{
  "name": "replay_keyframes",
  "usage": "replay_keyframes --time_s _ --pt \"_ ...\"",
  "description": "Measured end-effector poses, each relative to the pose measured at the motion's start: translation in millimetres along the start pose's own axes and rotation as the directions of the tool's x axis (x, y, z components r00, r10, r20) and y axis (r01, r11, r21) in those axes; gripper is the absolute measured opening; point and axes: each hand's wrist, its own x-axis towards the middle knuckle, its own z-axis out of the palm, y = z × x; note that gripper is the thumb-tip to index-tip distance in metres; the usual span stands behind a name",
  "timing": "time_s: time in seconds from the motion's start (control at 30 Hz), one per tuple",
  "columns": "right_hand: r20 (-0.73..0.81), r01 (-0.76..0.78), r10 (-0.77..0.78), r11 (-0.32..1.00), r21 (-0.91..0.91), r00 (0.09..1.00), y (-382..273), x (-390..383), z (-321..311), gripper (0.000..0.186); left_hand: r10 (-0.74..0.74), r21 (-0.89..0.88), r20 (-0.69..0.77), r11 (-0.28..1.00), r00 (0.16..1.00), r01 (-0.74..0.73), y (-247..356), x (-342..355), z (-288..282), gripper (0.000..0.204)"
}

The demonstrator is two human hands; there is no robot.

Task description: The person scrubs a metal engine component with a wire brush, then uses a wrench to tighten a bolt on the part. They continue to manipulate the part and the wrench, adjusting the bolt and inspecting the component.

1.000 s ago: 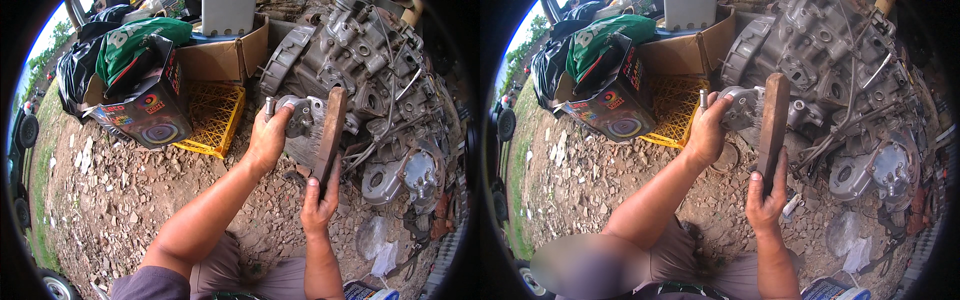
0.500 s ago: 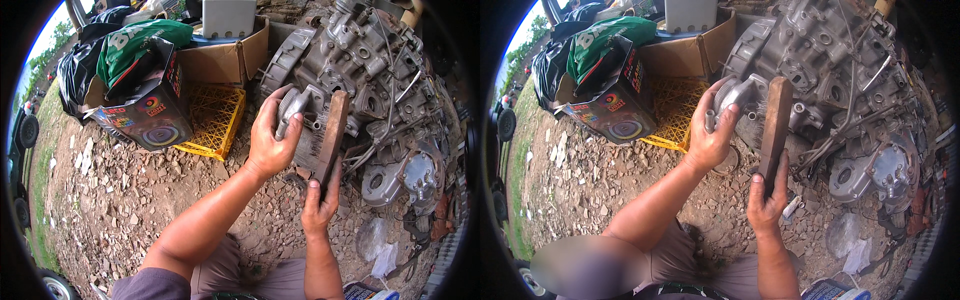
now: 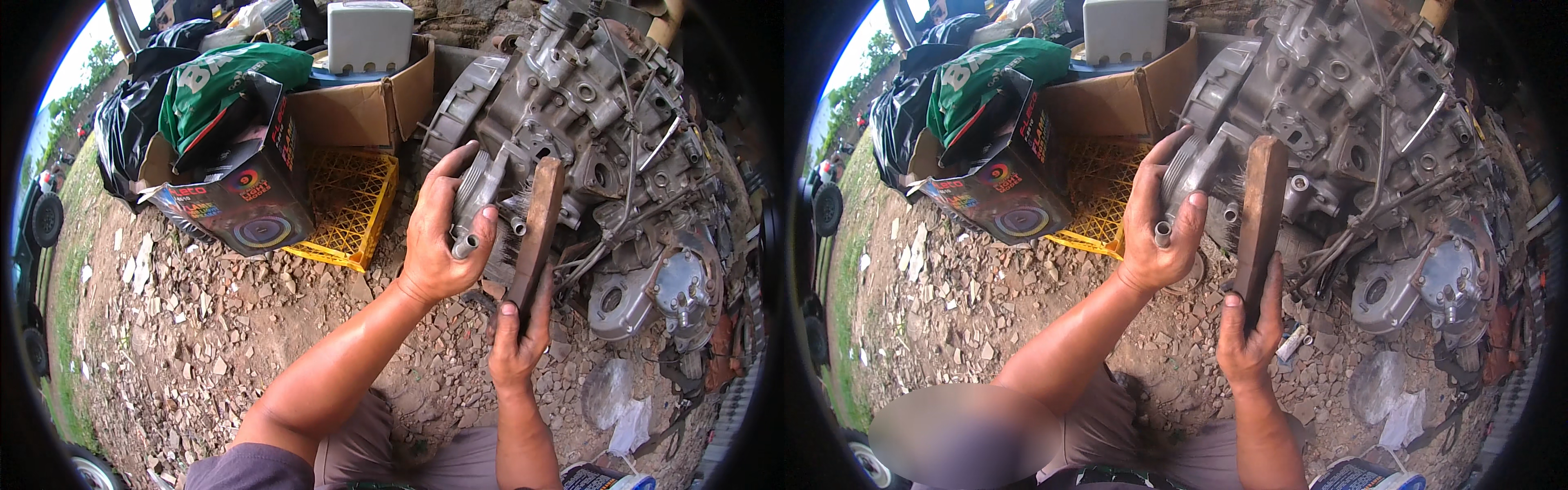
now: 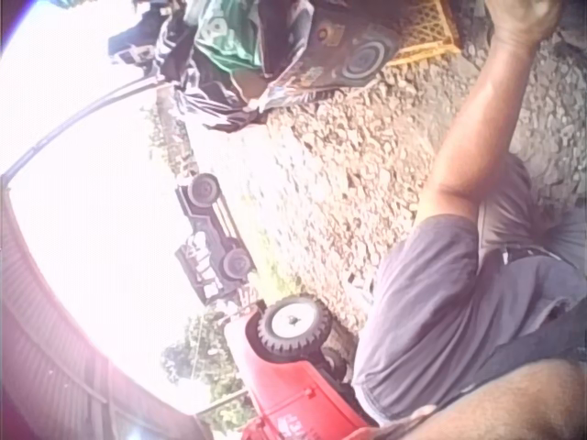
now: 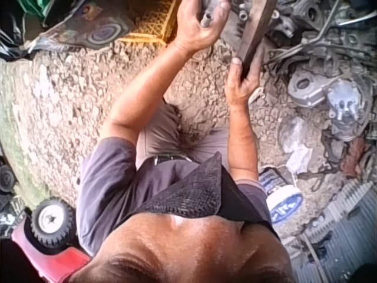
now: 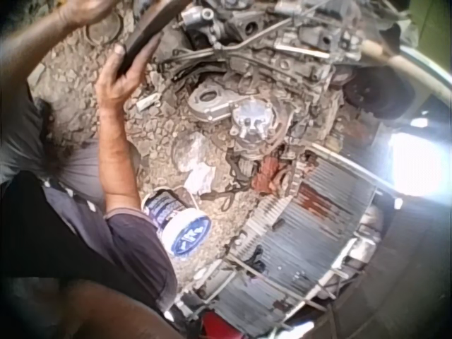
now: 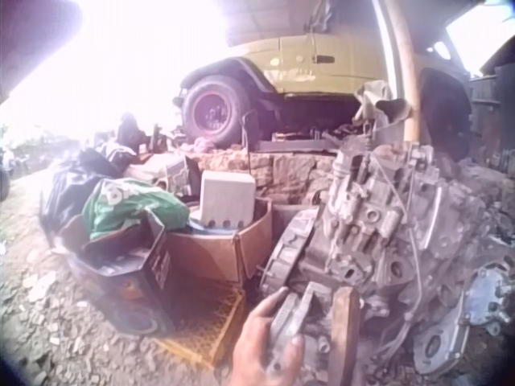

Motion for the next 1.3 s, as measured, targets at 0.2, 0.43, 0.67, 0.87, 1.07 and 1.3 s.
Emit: replay_keyframes --time_s 0.2,0.43,0.67,0.87,1.07,1.3 --pt "-0.025 0.032 -0.032 0.999 0.011 0.999 0.8 -0.8 1.3 0.071 -0.029 -0.116 -0.012 0.993 0.999 0.028 -1.5 -2.5 2.6 0.032" --pt "-0.02 0.04 -0.039 0.998 0.051 0.999 -1.1 -0.4 3.9 0.07 -0.02 -0.098 -0.005 0.995 1.0 0.019 -3.0 -3.9 3.8 0.032" --pt "-0.013 0.015 -0.015 0.999 0.036 1.0 0.2 -1.2 3.4 0.07 0.019 -0.081 -0.006 0.997 1.0 -0.02 -4.3 -2.8 2.8 0.031" --pt "-0.034 0.059 -0.059 0.998 0.003 0.998 2.3 -0.1 6.0 0.069 -0.106 -0.132 -0.001 0.986 0.994 0.105 -2.7 -5.1 3.8 0.029" --pt "-0.005 -0.033 0.033 0.998 0.047 0.999 1.0 -2.0 3.5 0.069 -0.147 -0.145 0.001 0.979 0.989 0.145 -1.1 -6.6 5.1 0.028" --pt "-0.026 0.027 -0.026 0.999 0.026 0.999 3.0 0.4 6.0 0.069 -0.131 -0.102 0.006 0.986 0.991 0.131 -0.4 -6.0 4.2 0.029"
